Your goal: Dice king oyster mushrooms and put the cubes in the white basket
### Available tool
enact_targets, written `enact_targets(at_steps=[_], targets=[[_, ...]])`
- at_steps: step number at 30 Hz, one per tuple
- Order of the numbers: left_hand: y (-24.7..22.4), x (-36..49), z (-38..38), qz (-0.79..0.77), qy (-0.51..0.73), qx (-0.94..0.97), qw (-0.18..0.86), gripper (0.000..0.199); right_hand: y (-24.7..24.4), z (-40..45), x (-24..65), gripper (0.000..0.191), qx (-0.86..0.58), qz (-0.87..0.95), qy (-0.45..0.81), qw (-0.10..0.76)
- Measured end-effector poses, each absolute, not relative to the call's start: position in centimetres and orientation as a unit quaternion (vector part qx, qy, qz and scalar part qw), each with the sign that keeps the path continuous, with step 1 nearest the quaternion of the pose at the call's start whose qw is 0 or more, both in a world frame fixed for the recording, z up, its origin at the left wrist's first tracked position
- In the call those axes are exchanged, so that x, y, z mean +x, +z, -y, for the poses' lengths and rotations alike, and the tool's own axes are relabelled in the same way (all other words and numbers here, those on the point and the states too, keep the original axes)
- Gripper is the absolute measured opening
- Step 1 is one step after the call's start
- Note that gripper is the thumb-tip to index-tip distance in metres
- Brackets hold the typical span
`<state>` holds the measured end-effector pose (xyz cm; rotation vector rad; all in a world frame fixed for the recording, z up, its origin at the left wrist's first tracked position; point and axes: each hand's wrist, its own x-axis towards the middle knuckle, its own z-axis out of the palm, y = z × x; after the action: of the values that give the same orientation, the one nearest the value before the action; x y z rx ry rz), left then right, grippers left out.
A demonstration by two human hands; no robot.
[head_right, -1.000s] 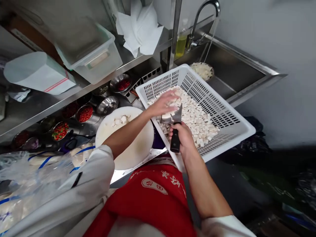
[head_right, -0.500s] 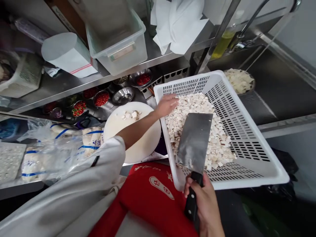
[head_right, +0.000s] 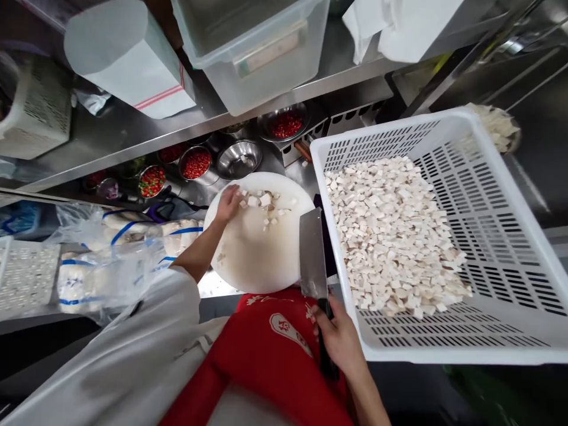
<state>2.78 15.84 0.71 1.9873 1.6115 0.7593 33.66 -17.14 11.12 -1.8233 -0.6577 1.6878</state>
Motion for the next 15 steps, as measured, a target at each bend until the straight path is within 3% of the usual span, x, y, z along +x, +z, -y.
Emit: enact_targets(at_steps=[5, 10, 15], targets=[[0.2, 7.3, -18.1, -0.421, 0.25, 0.819, 0.298, 0.06, 8.4, 14.9, 30.0, 0.035, -0.675, 0.177, 0.622, 0.355], [0.6, 10.8, -19.4, -0.299, 0.158, 0.887, 0.315, 0.049, 6.2, 12.7, 28.7, 0.032, -0.651, 0.145, 0.632, 0.396], [0.5, 12.8, -18.9, -0.193, 0.095, 0.923, 0.319, 0.056, 5.6, 12.4, 28.9, 0.029, -0.636, 0.117, 0.641, 0.414]])
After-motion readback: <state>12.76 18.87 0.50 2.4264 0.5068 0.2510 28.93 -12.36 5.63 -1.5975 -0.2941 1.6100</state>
